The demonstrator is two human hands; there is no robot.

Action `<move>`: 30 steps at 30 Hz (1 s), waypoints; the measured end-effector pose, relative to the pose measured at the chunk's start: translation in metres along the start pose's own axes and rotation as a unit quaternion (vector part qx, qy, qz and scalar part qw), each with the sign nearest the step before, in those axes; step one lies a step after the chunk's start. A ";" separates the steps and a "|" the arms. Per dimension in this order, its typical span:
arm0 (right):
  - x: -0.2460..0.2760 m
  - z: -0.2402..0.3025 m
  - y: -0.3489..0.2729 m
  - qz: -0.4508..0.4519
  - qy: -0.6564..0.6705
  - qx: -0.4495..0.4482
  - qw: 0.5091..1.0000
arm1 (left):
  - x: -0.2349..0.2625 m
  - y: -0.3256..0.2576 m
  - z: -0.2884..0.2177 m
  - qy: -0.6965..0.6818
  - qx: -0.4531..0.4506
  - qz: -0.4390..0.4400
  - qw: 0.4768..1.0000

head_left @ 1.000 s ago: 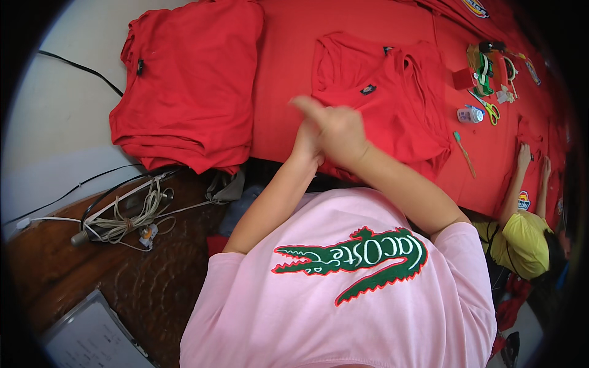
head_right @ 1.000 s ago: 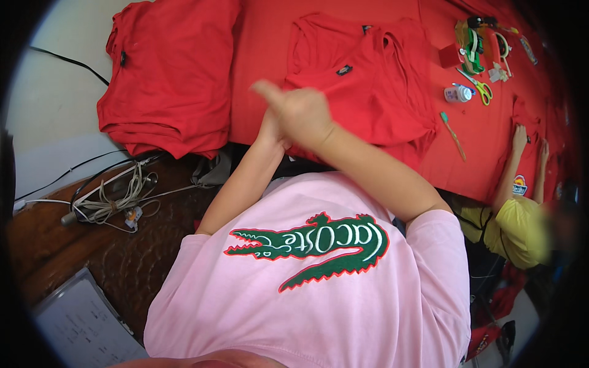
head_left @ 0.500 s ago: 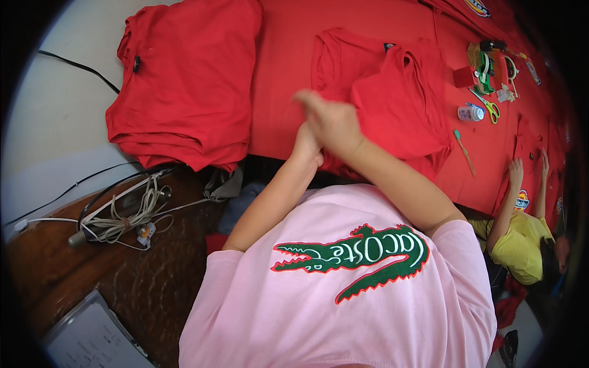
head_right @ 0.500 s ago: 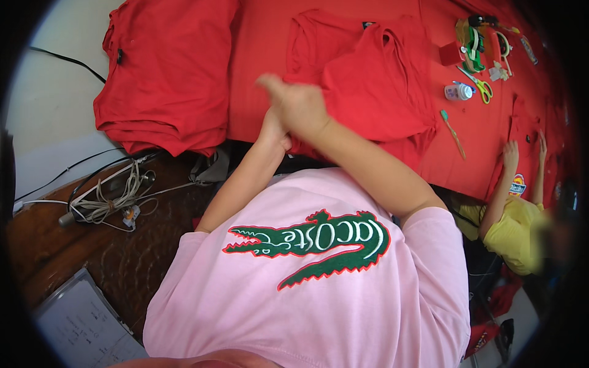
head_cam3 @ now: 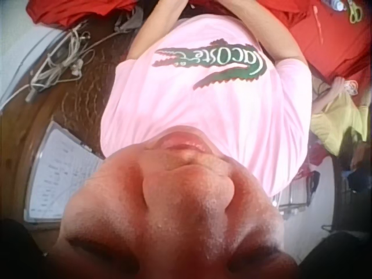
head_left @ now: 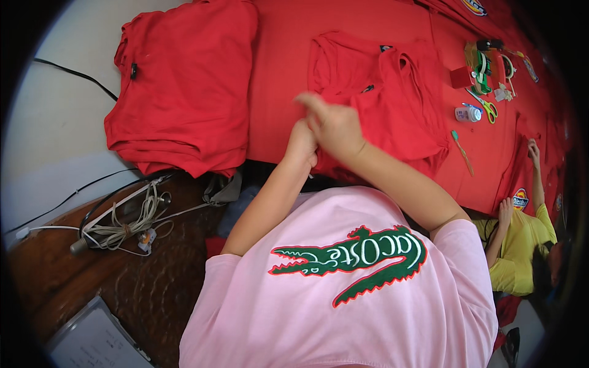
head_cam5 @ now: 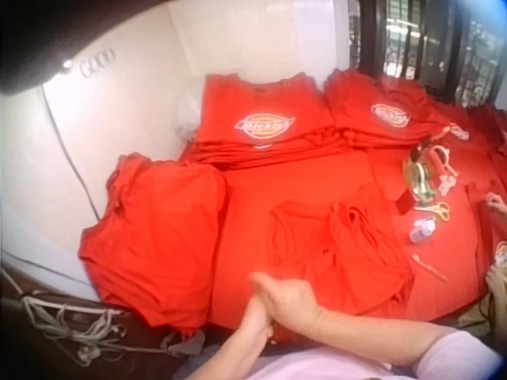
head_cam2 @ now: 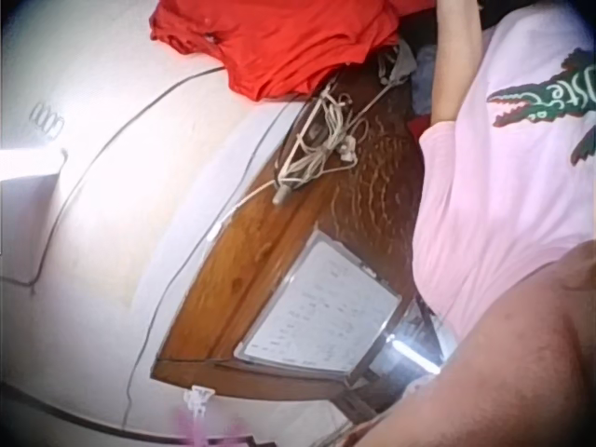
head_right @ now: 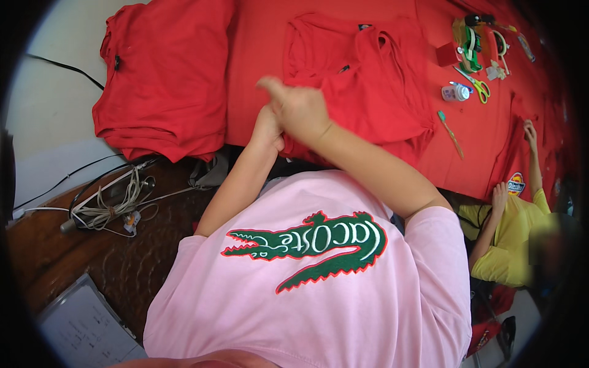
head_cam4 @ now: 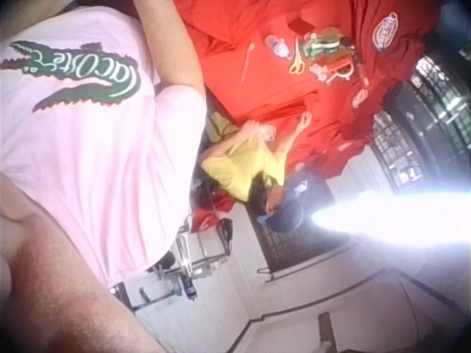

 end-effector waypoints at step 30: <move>0.020 -0.093 0.030 0.137 0.518 -0.308 0.786 | 0.000 -0.043 -0.051 0.019 -0.133 0.041 0.990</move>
Point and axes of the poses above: each hand's wrist, its own y-axis towards the middle knuckle, its own x-axis out of the back of the hand, z = x × y, the point moved 4 cm from there along y, towards the middle knuckle, and after that the axes turned 7 degrees about x, right-handed, at the moved point
